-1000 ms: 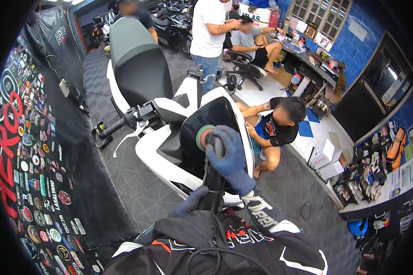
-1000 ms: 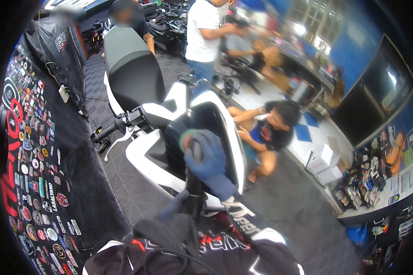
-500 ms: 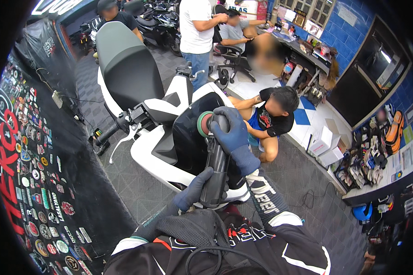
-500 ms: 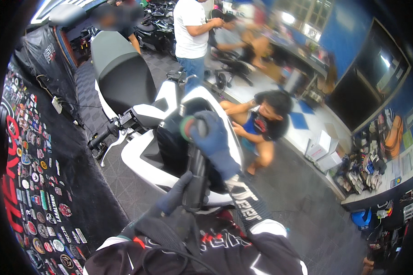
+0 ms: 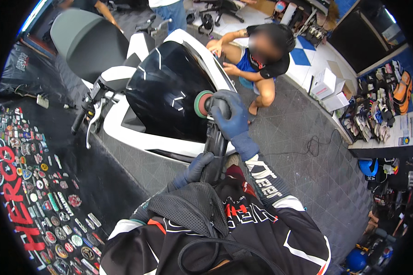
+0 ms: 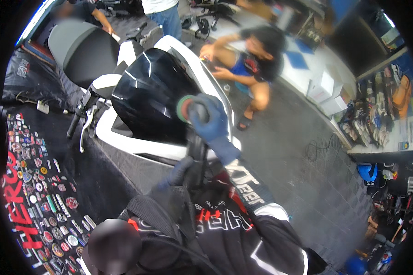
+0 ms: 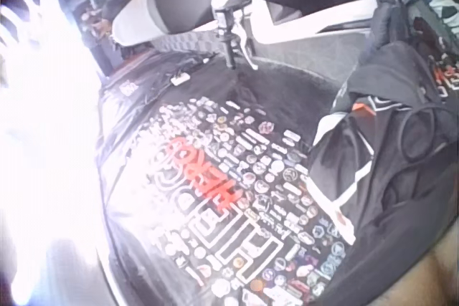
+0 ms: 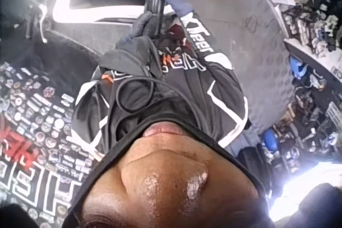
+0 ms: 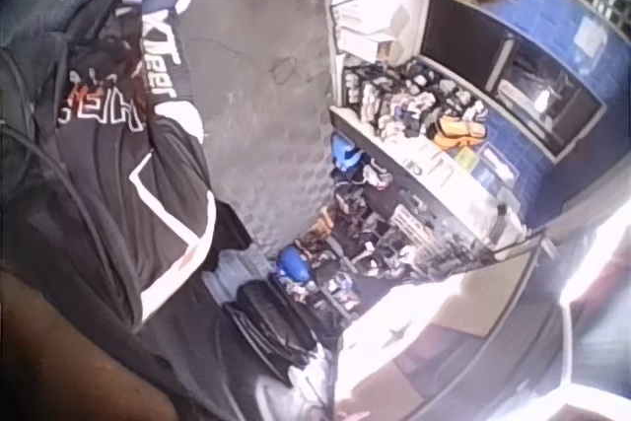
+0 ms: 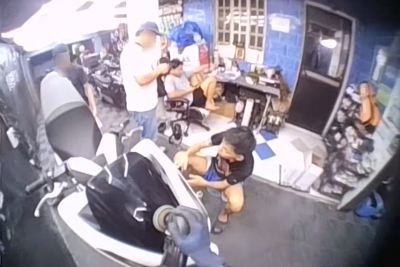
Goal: The person uses a rotary polishing machine with a green pad to polish the black and white fairing of a motorcycle. They move the tool across the curved surfaces of the front and side panels in a workshop setting.
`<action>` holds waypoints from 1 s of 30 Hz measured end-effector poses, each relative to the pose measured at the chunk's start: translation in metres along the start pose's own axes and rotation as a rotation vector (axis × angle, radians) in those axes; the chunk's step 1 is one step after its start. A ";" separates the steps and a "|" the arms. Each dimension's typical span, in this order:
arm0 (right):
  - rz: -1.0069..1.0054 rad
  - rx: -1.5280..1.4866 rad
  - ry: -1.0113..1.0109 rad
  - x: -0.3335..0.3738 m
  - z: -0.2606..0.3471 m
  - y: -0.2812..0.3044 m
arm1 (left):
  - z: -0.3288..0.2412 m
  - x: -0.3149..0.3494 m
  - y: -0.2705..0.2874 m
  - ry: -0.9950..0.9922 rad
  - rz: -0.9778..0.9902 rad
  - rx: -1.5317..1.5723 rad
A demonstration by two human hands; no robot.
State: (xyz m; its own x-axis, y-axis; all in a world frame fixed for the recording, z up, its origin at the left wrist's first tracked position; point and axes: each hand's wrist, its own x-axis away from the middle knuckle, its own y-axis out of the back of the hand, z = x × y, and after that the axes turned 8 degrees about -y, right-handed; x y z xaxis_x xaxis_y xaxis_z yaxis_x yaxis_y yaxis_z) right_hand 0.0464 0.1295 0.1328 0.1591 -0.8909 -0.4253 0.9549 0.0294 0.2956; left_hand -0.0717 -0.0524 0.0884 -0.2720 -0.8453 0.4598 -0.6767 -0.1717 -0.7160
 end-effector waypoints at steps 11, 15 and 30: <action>-0.143 -0.080 -0.428 0.111 -0.063 0.027 | 0.007 0.017 0.000 0.249 -0.044 -0.324; -0.214 -0.095 -0.395 0.132 -0.040 0.004 | -0.011 0.036 0.028 0.259 0.079 -0.405; -0.160 0.137 -0.005 0.052 0.132 -0.113 | -0.116 0.124 0.097 0.007 0.231 -0.266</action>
State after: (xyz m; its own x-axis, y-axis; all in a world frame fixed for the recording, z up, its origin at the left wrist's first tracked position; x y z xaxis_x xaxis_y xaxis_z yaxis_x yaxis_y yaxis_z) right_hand -0.0858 0.0200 0.1900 0.0062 -0.8814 -0.4724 0.9250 -0.1745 0.3377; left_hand -0.2506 -0.1151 0.1371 -0.4430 -0.8427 0.3059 -0.7512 0.1626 -0.6398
